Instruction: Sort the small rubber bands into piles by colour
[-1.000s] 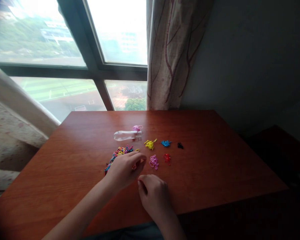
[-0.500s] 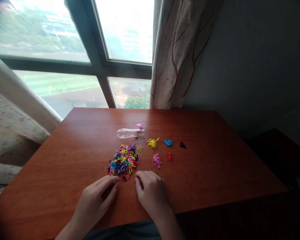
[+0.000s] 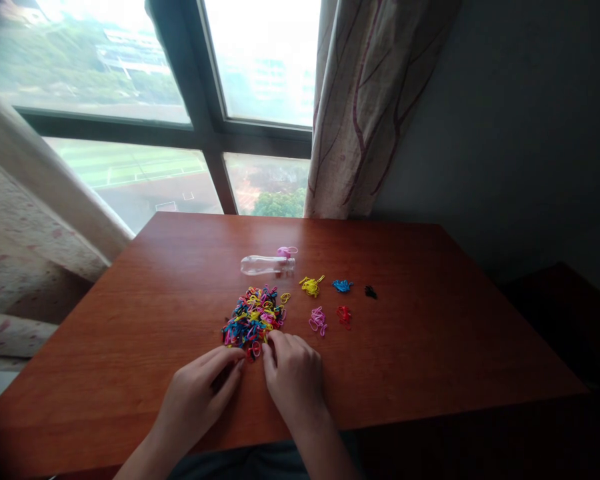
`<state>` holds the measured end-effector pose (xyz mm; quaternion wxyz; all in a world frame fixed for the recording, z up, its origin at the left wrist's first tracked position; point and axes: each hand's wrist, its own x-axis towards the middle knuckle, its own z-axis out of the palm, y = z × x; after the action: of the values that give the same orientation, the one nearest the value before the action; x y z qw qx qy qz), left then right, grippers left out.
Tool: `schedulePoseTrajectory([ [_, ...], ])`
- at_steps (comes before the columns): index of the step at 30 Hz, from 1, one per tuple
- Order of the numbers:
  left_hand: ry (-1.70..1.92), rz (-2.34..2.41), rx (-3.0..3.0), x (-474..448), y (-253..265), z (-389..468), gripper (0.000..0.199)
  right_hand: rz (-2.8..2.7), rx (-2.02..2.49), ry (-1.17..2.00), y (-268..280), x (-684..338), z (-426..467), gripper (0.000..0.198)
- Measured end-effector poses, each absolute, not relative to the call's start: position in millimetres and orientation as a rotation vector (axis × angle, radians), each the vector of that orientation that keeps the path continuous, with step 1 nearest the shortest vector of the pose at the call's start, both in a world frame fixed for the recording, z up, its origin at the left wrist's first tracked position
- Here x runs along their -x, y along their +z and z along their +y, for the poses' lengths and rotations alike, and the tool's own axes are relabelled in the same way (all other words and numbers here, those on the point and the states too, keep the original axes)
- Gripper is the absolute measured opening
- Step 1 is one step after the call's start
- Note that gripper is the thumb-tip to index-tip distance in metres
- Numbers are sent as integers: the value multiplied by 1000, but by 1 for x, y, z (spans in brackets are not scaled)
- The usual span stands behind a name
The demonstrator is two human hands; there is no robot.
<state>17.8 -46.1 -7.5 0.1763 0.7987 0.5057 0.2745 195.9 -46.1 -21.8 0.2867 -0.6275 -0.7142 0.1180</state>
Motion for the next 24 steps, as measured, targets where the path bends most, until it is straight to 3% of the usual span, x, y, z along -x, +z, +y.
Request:
schedulePoseTrajectory([
  [24,693,1449,-2266,-17,-7,-47,16,-1876,1562,391,-22,-200,-51,12],
])
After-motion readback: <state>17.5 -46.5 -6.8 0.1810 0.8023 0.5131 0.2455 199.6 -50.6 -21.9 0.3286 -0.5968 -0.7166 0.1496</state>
